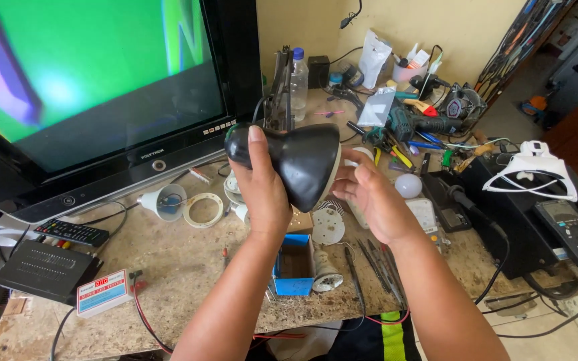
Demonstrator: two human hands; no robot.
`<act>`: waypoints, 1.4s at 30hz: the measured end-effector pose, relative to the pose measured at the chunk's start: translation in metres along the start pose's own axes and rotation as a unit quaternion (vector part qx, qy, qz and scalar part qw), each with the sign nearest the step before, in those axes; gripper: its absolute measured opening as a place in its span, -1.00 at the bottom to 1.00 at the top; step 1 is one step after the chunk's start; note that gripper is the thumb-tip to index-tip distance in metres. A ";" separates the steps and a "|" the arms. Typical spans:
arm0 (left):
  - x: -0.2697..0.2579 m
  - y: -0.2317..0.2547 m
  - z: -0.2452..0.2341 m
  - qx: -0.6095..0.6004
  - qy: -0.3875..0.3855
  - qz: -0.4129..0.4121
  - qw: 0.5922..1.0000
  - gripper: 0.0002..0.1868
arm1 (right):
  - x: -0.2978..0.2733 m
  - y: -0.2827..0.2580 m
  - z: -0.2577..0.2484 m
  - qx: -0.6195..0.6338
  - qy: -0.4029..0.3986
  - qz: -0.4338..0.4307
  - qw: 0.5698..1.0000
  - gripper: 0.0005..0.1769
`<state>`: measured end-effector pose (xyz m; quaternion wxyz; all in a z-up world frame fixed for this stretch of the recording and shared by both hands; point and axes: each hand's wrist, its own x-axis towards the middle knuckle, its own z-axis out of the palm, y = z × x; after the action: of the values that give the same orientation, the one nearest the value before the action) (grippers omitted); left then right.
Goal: Testing and soldering LED components onto a circuit board at a repair station.
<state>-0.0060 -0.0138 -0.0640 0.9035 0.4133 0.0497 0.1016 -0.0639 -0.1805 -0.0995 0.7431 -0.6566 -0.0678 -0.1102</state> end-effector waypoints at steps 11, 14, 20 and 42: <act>-0.004 0.009 0.010 0.007 0.018 -0.018 1.000 -0.35 | 0.005 -0.034 0.033 -0.057 0.003 -0.023 0.998 -0.14; -0.004 0.015 0.010 0.002 0.016 -0.029 0.999 -0.32 | 0.001 -0.026 0.024 -0.332 0.009 -0.315 0.889 0.02; -0.009 0.023 0.016 0.003 0.014 -0.029 0.999 -0.29 | 0.004 -0.013 0.022 -0.120 -0.052 -0.193 0.972 0.13; -0.010 0.025 0.022 -0.005 0.008 -0.026 1.000 -0.35 | 0.013 -0.008 0.018 -0.037 -0.056 -0.050 0.997 -0.10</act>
<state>-0.0158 -0.0161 -0.0309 0.9076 0.4064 0.0669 0.0811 -0.0531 -0.1646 -0.0862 0.7071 -0.6842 -0.1379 -0.1133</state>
